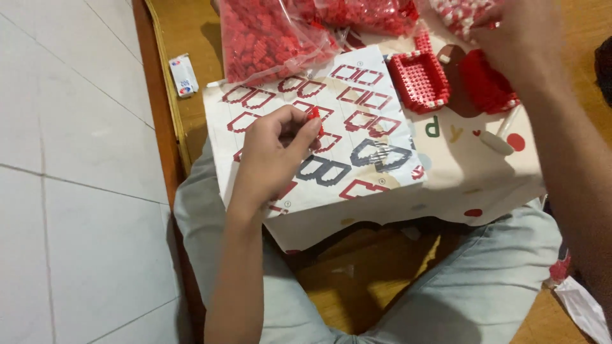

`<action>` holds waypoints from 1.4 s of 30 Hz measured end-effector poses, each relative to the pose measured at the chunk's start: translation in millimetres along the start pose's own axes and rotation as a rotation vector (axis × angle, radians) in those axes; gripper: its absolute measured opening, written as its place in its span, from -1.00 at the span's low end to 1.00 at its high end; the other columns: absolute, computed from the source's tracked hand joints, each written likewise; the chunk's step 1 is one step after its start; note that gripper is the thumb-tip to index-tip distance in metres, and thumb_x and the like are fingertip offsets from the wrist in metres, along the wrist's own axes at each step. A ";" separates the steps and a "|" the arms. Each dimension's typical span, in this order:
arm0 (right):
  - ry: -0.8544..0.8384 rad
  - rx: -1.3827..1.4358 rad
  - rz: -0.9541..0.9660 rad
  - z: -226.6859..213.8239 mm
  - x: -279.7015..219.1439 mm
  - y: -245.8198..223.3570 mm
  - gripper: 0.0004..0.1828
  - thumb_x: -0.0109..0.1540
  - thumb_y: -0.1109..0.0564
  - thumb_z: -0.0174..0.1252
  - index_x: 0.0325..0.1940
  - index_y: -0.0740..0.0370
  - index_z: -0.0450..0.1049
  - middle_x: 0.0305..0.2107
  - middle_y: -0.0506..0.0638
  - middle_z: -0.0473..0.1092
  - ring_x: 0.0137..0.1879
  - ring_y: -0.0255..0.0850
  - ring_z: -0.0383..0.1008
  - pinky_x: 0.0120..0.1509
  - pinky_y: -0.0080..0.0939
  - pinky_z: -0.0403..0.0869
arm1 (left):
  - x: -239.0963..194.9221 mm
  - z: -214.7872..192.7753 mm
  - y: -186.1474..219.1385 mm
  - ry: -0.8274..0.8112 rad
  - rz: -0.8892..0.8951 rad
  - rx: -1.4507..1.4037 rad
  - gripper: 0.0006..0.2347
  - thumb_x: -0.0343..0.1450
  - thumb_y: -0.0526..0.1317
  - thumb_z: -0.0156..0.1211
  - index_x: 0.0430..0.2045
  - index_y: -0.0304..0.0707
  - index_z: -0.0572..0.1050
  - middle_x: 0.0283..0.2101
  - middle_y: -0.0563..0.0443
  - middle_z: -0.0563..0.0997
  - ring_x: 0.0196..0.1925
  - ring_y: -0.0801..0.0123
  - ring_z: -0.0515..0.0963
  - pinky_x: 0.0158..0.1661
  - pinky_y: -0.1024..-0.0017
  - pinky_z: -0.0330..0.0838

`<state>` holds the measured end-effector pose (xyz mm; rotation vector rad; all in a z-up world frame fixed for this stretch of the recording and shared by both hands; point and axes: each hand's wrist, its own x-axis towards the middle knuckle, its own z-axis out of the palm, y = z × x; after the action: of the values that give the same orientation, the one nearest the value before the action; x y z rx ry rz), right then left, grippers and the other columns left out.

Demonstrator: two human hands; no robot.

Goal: The person assembles a red plastic toy by snapping small interlocking pieces together by hand. They follow a printed instruction sheet placed on a small table, picking pieces from plastic bags and building small sections that are set aside.

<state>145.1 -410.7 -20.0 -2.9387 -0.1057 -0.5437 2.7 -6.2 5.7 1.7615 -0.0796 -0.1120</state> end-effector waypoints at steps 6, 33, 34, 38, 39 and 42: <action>0.183 -0.247 -0.116 15.8 14.6 -0.7 -0.97 0.26 0.22 0.42 -0.24 0.13 0.75 0.02 0.27 0.50 0.10 0.01 0.45 -0.26 0.01 0.52 | 10.0 39.9 14.3 -0.044 0.106 0.069 -0.88 0.44 -0.20 0.19 -0.41 -0.23 0.59 -0.39 0.04 0.67 -0.36 0.44 0.60 -0.27 0.44 0.49; 0.134 -0.315 -0.079 23.8 33.4 -27.0 -0.84 0.00 0.54 0.06 -0.55 0.40 0.39 -0.09 0.35 0.51 -0.02 0.24 0.46 -0.21 0.12 0.65 | 8.8 67.4 -8.9 -0.291 0.319 0.222 -0.83 0.41 -0.09 0.15 -0.56 -0.10 0.49 -0.56 0.15 0.62 -0.55 0.51 0.50 -0.45 0.45 0.33; 0.117 -0.340 -0.073 24.7 35.0 -24.4 -0.88 0.09 0.49 0.07 -0.49 0.42 0.44 -0.12 0.32 0.49 -0.04 0.20 0.47 -0.22 0.11 0.64 | 9.1 67.7 -9.5 -0.281 0.326 0.222 -0.83 0.41 -0.09 0.15 -0.55 -0.11 0.49 -0.53 0.14 0.61 -0.52 0.48 0.51 -0.43 0.42 0.35; 0.000 -0.317 -0.067 7.1 33.8 -33.5 -0.89 0.10 0.44 0.23 -0.52 0.46 0.46 -0.04 0.36 0.44 -0.03 0.22 0.43 -0.29 0.18 0.55 | 8.5 64.8 -7.3 -0.280 0.313 0.159 -0.85 0.41 -0.13 0.17 -0.53 -0.14 0.49 -0.53 0.11 0.62 -0.52 0.47 0.54 -0.42 0.43 0.38; 0.002 -0.321 -0.064 5.2 36.5 -25.3 -0.89 0.10 0.44 0.23 -0.52 0.46 0.46 -0.04 0.36 0.44 -0.03 0.22 0.43 -0.29 0.18 0.55 | 7.4 62.8 -1.3 -0.283 0.317 0.156 -0.85 0.41 -0.13 0.17 -0.53 -0.14 0.49 -0.53 0.11 0.62 -0.52 0.47 0.54 -0.42 0.43 0.38; -0.013 -0.265 -0.102 -8.5 29.4 -20.9 -0.66 0.17 0.17 0.49 -0.60 0.32 0.52 -0.31 0.19 0.48 -0.18 -0.07 0.41 -0.26 -0.11 0.53 | 2.6 60.3 3.9 -0.296 0.206 0.071 -0.85 0.42 -0.14 0.18 -0.50 -0.16 0.53 -0.53 0.09 0.66 -0.55 0.51 0.60 -0.43 0.52 0.46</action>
<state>167.5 -390.3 1.2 -3.2087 -0.2007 -0.5946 -1.9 -66.0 -2.1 1.7853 -0.4837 -0.2211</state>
